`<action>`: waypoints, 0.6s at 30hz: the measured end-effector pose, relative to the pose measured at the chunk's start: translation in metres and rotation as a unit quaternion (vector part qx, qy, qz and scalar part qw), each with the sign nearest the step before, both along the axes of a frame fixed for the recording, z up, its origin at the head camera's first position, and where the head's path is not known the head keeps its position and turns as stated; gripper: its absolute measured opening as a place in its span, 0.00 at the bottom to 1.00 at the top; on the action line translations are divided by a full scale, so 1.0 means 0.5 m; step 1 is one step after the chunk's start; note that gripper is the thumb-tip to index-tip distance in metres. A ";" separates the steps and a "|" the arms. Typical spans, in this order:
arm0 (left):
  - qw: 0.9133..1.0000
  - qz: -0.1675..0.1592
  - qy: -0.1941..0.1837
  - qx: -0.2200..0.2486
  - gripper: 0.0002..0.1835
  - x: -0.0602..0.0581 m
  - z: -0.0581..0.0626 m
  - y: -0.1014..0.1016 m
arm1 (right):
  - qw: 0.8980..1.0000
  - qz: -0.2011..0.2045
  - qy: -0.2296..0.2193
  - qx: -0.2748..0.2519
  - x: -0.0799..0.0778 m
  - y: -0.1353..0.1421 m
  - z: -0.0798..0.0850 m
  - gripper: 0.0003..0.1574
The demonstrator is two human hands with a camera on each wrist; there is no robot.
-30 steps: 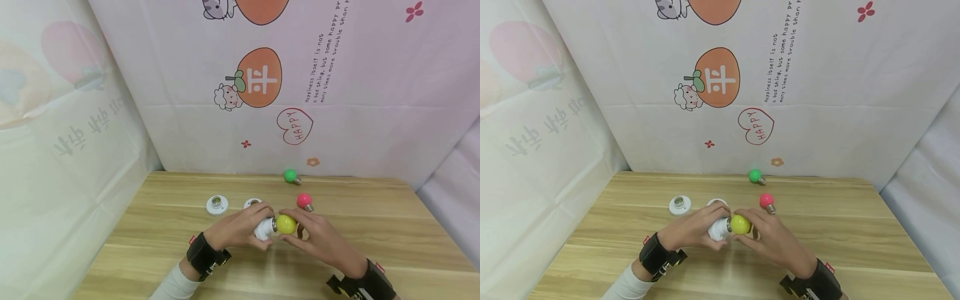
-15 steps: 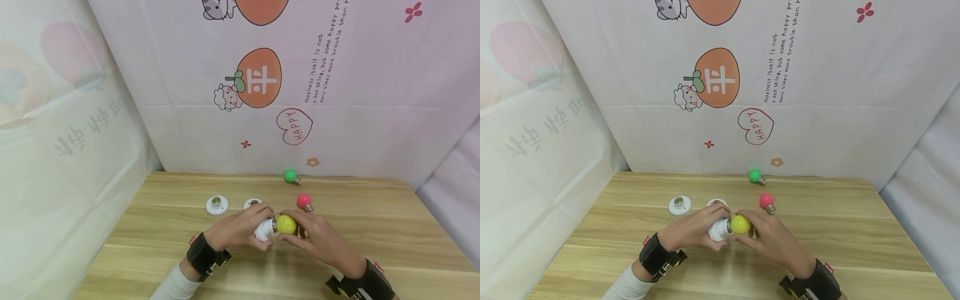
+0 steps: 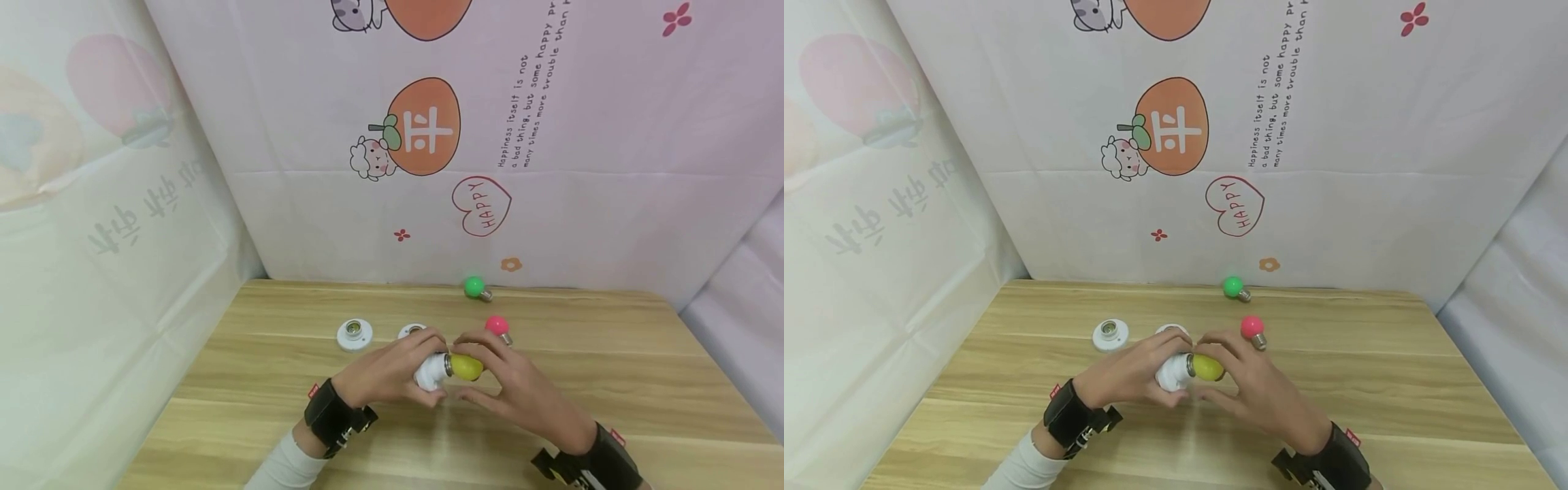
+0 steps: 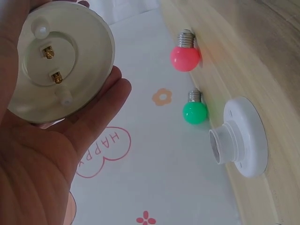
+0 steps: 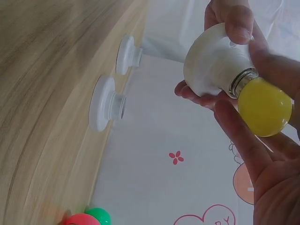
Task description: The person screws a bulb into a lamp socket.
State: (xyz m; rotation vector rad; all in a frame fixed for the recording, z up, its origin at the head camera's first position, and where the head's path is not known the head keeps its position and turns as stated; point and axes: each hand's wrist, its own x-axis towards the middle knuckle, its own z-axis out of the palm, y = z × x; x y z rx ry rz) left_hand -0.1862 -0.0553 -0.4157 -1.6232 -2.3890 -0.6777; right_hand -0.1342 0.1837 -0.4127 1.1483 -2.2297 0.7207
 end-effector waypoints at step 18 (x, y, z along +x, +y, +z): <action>1.000 -0.005 -0.013 -0.013 0.27 0.002 0.003 0.001 | 1.000 0.013 0.013 -0.015 -0.002 -0.001 0.003 0.39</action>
